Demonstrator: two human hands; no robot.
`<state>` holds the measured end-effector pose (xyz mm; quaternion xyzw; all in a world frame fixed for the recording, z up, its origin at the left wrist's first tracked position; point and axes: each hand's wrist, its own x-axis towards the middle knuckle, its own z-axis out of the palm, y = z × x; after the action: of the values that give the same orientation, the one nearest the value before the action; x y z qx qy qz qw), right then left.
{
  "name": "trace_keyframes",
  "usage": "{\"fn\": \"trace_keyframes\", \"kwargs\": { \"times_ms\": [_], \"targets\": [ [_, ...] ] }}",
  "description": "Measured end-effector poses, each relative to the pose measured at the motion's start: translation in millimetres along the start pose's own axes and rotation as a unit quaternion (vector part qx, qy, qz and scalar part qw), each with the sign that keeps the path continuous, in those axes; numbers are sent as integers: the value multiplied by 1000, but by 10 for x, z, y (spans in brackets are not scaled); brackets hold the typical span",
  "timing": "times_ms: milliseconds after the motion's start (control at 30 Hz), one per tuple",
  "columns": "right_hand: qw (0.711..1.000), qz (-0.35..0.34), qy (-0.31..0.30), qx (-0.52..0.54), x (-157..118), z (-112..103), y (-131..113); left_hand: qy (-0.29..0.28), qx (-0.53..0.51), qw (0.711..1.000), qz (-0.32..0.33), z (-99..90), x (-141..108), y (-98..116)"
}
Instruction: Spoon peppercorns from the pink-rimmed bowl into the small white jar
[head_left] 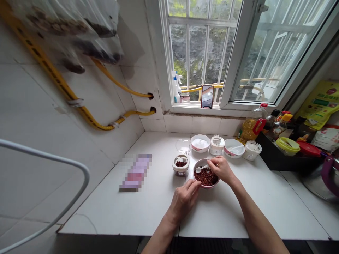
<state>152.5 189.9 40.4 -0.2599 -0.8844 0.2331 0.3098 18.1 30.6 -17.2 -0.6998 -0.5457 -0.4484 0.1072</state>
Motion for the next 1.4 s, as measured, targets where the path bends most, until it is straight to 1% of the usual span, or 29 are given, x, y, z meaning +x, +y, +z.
{"fn": "trace_keyframes", "kwargs": {
  "times_ms": [133,367,567,733,867,1033,1133,1233,1333,1400],
  "targets": [
    [1000,-5,-14,12,-10,46,-36,-4,-2,1000,-4,3,-6,-3],
    [997,24,-32,69,-10,-4,-56,3,6,1000,-1,8,-7,-1],
    [996,45,-36,63,-23,17,-65,-4,8,1000,-7,12,-12,-3],
    [999,12,-17,29,-12,26,-75,-3,8,1000,-6,16,-13,-8],
    [997,27,-46,59,-18,8,-98,-6,-3,1000,-7,18,-12,-4],
    [989,48,-89,109,-26,-105,-103,-2,-2,1000,-3,12,-4,0],
    [992,34,-76,91,-17,-155,-82,3,2,1000,1,3,5,3],
    [996,15,-63,62,-10,-146,-62,3,2,1000,2,-1,5,5],
    [993,17,-83,80,-17,-105,-64,4,7,1000,-1,1,-5,1],
    [990,30,-94,103,-24,-91,-74,1,10,1000,-2,2,-10,-2]
  ]
}}
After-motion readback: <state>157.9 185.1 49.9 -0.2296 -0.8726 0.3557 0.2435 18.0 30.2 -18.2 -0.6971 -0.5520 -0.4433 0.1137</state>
